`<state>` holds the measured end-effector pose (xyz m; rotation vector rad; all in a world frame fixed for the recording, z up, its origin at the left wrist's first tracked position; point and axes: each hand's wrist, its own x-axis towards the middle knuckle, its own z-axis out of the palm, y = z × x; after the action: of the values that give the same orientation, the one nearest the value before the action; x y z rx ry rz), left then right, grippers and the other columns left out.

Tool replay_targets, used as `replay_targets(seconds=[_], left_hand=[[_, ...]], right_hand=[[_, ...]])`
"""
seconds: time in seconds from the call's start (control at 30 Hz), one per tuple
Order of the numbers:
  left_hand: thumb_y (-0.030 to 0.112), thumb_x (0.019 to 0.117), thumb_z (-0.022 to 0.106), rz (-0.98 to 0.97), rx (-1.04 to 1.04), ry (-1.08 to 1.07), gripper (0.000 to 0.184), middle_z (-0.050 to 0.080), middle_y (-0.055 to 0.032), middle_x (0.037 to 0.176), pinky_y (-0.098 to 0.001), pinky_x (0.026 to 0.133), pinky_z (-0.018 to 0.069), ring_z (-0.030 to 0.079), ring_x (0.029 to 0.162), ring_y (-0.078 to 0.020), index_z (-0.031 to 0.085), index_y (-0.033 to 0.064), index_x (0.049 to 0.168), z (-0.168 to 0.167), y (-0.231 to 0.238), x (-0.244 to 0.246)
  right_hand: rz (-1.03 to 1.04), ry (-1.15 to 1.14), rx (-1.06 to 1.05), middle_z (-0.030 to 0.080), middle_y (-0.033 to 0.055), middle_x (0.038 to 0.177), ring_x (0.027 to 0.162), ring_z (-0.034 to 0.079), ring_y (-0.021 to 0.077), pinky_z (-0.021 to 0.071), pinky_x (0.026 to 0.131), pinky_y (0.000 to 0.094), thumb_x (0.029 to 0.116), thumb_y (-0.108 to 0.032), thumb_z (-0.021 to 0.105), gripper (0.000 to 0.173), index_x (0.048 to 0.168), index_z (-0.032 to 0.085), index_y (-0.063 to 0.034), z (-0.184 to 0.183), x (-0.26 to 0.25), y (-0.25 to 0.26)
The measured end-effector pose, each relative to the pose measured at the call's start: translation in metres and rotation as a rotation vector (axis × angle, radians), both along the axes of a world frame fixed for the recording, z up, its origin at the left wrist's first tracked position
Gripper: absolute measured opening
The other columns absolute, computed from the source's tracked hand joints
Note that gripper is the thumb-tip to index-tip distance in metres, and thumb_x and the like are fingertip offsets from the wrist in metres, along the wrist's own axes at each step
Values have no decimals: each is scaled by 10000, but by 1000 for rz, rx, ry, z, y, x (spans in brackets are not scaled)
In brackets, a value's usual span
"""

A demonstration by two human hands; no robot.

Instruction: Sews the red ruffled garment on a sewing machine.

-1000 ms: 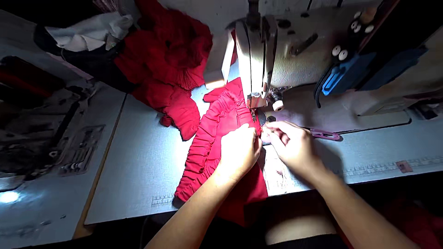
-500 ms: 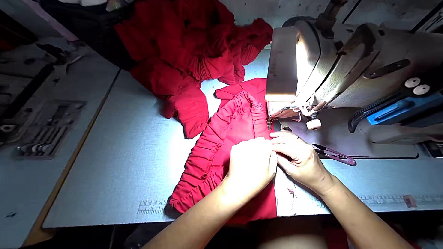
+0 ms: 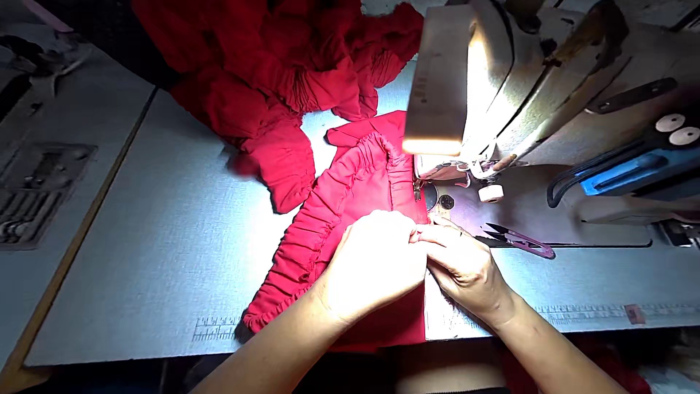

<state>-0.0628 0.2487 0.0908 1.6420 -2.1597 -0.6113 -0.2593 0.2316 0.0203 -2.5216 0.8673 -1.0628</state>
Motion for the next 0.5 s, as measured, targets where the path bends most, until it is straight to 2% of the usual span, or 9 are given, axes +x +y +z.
replay_targets(seconds=[0.07, 0.17, 0.27, 0.37, 0.5], left_hand=[[280, 931, 538, -58, 52, 19, 255, 589, 60, 672, -339, 558, 445, 606, 673, -92, 677, 188, 738, 3, -6, 6], [214, 960, 549, -96, 2, 93, 260, 615, 52, 664, -301, 540, 466, 591, 613, -66, 704, 154, 760, 4, -25, 18], [195, 984, 571, 114, -65, -15, 274, 671, -73, 731, -470, 659, 517, 659, 717, -223, 739, 61, 814, 3, -48, 23], [313, 986, 641, 238, -42, -72, 388, 571, -69, 634, -466, 601, 456, 583, 635, -226, 638, 58, 694, -9, -69, 25], [253, 968, 564, 263, -10, -123, 335, 587, -102, 691, -515, 635, 446, 616, 727, -291, 608, 59, 698, -17, -78, 16]], right_hand=[[-7, 10, -26, 778, 92, 1097, 1175, 698, 195, 480, 1135, 370, 972, -80, 626, 184, 1007, 807, -74, 0, -1, 1], [-1, 23, -71, 780, 106, 1075, 1170, 702, 219, 481, 1131, 377, 968, -77, 616, 189, 987, 803, -61, -2, 0, 1], [6, 35, -99, 779, 117, 1048, 1165, 704, 238, 476, 1137, 389, 962, -79, 627, 175, 948, 799, -52, -2, 1, 1], [12, 21, -94, 780, 118, 1035, 1161, 707, 242, 477, 1140, 392, 949, -62, 632, 169, 933, 799, -48, 0, 1, 1], [11, 1, -84, 781, 124, 1010, 1144, 715, 254, 487, 1125, 393, 933, -40, 623, 169, 916, 791, -37, 1, 3, 1]])
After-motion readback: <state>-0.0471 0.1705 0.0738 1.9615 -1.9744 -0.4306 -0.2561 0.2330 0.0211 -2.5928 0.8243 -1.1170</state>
